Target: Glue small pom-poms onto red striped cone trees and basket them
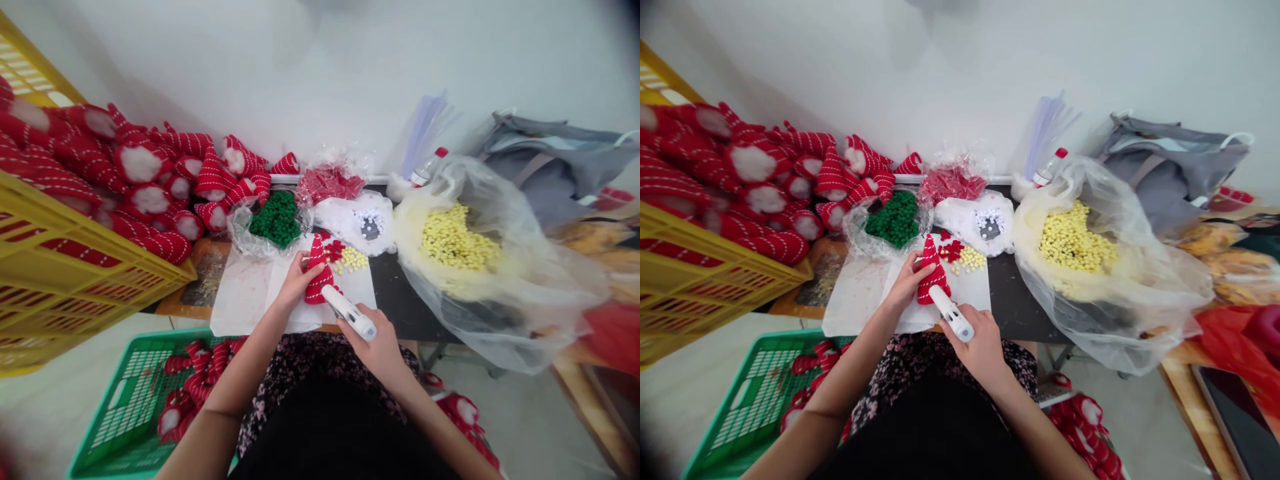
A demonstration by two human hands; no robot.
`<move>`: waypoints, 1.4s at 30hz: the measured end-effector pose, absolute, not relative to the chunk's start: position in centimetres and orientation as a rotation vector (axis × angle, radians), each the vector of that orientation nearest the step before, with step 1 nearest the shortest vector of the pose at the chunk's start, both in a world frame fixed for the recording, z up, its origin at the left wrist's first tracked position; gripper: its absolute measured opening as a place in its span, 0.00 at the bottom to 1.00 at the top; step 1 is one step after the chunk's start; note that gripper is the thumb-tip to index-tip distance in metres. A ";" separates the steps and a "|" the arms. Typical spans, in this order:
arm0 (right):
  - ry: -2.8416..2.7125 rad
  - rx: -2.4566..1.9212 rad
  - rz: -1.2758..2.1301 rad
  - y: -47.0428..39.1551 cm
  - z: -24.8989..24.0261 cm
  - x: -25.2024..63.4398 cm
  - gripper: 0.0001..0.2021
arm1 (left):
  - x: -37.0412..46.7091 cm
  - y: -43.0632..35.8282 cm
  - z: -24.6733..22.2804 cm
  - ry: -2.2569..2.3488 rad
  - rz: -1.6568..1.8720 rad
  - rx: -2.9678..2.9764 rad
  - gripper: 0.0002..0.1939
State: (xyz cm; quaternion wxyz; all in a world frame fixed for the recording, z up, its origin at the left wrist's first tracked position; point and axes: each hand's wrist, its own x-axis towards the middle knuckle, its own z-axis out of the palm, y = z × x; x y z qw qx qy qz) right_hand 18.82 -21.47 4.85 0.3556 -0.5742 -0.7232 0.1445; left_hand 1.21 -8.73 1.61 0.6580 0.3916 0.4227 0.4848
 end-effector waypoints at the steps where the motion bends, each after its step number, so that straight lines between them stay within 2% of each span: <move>1: -1.871 -1.487 0.366 -21.5 4.8 18.9 0.18 | 1.3 -8.7 1.6 0.959 1.101 0.889 0.30; 18: -1.807 -1.534 0.341 -22.4 5.3 20.1 0.17 | 1.5 -8.6 1.5 0.954 1.097 0.854 0.31; 26: -1.437 -1.499 0.753 -20.3 5.6 21.4 0.16 | 1.3 -8.7 1.1 0.897 1.131 0.754 0.26; 42: -1.550 -1.444 0.737 -19.2 5.8 19.4 0.16 | 1.3 -8.8 1.5 0.855 1.136 0.786 0.25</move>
